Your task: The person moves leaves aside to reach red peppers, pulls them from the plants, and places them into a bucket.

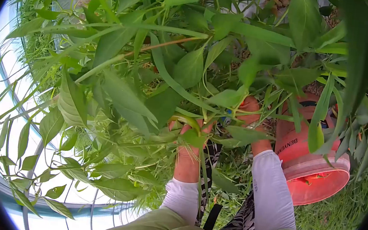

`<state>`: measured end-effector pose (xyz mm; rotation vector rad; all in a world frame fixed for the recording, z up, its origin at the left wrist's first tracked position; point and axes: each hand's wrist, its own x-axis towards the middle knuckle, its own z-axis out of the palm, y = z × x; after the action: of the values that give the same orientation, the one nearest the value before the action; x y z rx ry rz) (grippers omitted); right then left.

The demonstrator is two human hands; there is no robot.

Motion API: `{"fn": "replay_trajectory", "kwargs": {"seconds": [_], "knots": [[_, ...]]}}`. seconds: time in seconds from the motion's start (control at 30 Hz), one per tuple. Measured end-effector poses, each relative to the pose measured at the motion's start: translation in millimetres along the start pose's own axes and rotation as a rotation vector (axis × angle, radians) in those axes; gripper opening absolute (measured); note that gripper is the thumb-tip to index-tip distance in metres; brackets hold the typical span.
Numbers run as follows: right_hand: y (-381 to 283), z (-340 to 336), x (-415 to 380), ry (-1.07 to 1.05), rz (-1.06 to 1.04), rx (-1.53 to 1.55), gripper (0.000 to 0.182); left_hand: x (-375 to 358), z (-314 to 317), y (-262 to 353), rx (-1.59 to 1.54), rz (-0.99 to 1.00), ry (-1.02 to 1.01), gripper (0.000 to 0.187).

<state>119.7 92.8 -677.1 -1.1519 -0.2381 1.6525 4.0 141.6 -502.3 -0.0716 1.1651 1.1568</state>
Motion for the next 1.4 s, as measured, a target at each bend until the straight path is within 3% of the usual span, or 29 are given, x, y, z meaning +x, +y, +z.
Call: {"fn": "replay_trajectory", "kwargs": {"seconds": [0.03, 0.07, 0.1, 0.13, 0.17, 0.2, 0.23, 0.3, 0.37, 0.43, 0.47, 0.53, 0.6, 0.63, 0.67, 0.7, 0.77, 0.8, 0.83, 0.9, 0.93, 1.0, 1.07, 1.13, 1.17, 1.23, 1.27, 1.33, 1.4], "knots": [[9, -6, 3, -0.047, -0.119, -0.629, 0.011, 2, -6, 2, -0.005, 0.0, 0.005, 0.042], [-55, 8, 1, -0.12, 0.027, -0.732, 0.006, 6, -16, 4, -0.207, -0.07, -0.154, 0.043], [-35, 1, -2, -0.118, 0.039, -0.744, 0.006, 6, -24, 4, -0.413, -0.139, -0.313, 0.044], [4, -10, -5, -0.088, 0.173, 0.02, 0.011, 2, -24, 3, -0.428, -0.147, -0.305, 0.044], [31, -22, -9, -0.041, 0.281, 0.786, 0.016, -1, -22, 2, -0.283, -0.117, -0.161, 0.042], [37, -20, -10, -0.187, -0.015, 0.294, 0.025, -2, -21, 1, -0.136, -0.086, -0.025, 0.039], [27, -14, -13, -0.184, -0.026, 0.279, 0.025, -3, -22, -1, -0.147, -0.094, -0.038, 0.039], [-23, 0, -15, 0.016, 0.46, 0.808, 0.029, 10, -21, -4, 0.099, -0.042, -0.048, 0.037], [-79, 8, -24, -0.356, 0.213, -1.039, 0.033, 11, -24, -5, 0.072, -0.025, -0.127, 0.038], [-81, 14, -37, -0.303, 0.578, -0.691, 0.023, 10, -30, -8, 0.021, -0.004, -0.182, 0.04], [-83, 13, -49, -0.295, 0.577, -0.699, 0.023, 9, -33, -9, -0.005, 0.004, -0.199, 0.041], [-85, 10, -72, -0.224, 0.151, -0.531, 0.023, 6, -41, -11, -0.059, 0.019, -0.232, 0.042], [-66, 13, -90, -0.228, 0.25, -0.46, 0.029, 5, -49, -13, -0.115, -0.005, -0.256, 0.044], [-61, 8, -98, -0.235, 0.346, -0.39, 0.042, 5, -53, -15, -0.158, -0.038, -0.266, 0.045], [-150, 28, -97, -0.094, -0.276, -0.444, 0.04, 5, -57, -16, -0.197, -0.058, -0.275, 0.046], [-154, 30, -107, -0.068, -0.272, -0.46, 0.04, 5, -59, -17, -0.226, -0.074, -0.287, 0.047], [-162, 33, -123, 0.119, -0.161, -0.477, 0.035, 5, -63, -19, -0.279, -0.092, -0.305, 0.049], [-181, 26, -133, 0.066, 0.549, -0.078, 0.031, 5, -63, -19, -0.305, -0.096, -0.318, 0.05], [-192, 17, -148, 0.092, 0.579, -0.079, 0.029, 9, -55, -21, -0.309, -0.107, -0.322, 0.05], [-213, 2, -179, 0.095, 0.637, -0.128, 0.025, 23, -11, -11, 0.436, 0.233, -0.762, 0.033], [-226, -6, -198, 0.087, 0.69, -0.169, 0.024, 6, 10, -13, 0.343, -0.011, 0.149, 0.016], [-252, -20, -232, 0.106, 0.526, -0.483, 0.023, 1, 32, -23, 0.291, -0.01, 0.011, 0.016], [-257, -47, -275, 0.207, 0.513, -0.639, 0.025, -1, 48, -29, 0.196, -0.014, -0.239, 0.015], [-279, -59, -296, 0.395, 0.642, -0.879, 0.029, 1, 58, -31, 0.101, -0.022, -0.486, 0.017], [-286, -64, -299, 0.398, 0.637, -0.874, 0.029, 6, 48, -29, 0.105, -0.022, -0.492, 0.017], [-300, -71, -298, 0.493, 0.457, -1.418, 0.03, 20, 13, -25, 0.183, -0.117, -0.58, 0.019], [-308, -69, -289, 0.497, 0.456, -1.415, 0.03, 23, 13, -30, 0.086, -0.132, -0.65, 0.021], [-327, -60, -252, 0.667, -0.024, -1.369, 0.031, 24, 5, -34, 0.097, -0.107, -0.662, 0.02], [-355, -43, -202, 0.501, -0.212, -1.206, 0.032, 17, 11, -35, 0.109, -0.087, -0.674, 0.019]]}}
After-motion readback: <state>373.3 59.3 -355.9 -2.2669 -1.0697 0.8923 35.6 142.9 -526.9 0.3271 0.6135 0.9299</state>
